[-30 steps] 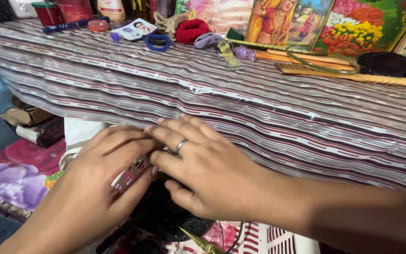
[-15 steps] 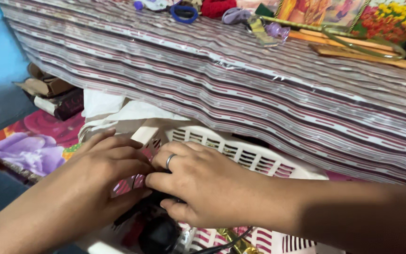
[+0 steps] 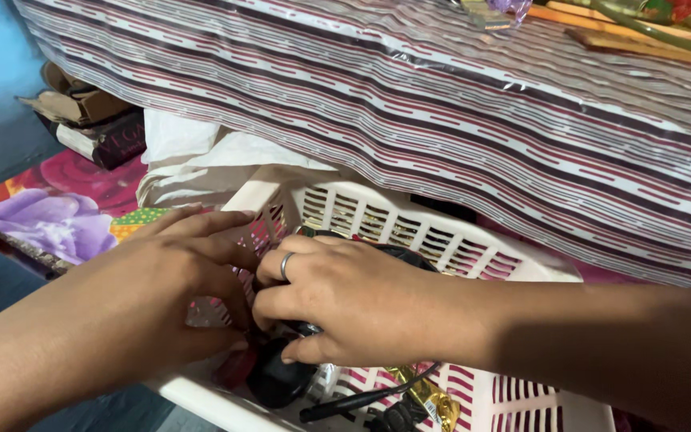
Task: The person repeatedly picks up small personal items from a white plastic basket and places them on a striped tablecloth. Items handled include a comb, hair ties, a compact, a pen, and a small container. The person arranges them on the table surface near framed photos and cosmetic bottles.
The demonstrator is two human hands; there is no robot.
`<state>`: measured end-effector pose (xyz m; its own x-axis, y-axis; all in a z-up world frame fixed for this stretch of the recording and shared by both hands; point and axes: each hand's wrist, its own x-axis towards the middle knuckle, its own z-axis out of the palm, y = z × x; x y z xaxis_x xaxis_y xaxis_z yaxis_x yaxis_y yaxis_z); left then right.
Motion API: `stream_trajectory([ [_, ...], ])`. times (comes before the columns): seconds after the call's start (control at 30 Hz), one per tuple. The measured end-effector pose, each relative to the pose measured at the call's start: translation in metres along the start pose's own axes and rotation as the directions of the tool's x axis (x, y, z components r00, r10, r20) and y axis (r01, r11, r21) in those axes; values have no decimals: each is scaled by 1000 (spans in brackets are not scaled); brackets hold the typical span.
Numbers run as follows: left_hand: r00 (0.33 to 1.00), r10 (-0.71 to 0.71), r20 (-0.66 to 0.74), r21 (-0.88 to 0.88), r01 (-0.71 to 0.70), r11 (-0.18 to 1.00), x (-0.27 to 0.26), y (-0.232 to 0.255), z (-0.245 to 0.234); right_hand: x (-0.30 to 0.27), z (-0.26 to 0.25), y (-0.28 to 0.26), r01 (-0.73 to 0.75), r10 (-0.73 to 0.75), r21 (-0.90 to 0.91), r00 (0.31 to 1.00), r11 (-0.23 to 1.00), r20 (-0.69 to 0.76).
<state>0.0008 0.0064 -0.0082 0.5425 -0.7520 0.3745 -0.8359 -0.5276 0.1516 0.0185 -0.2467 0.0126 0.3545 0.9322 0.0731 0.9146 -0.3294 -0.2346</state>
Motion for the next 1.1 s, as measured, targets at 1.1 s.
stream_trajectory([
  [1.1,991,-120,-51,-116,114,987,9,3,1,-15,-4,6,-22,21,-15,997,1000,-72],
])
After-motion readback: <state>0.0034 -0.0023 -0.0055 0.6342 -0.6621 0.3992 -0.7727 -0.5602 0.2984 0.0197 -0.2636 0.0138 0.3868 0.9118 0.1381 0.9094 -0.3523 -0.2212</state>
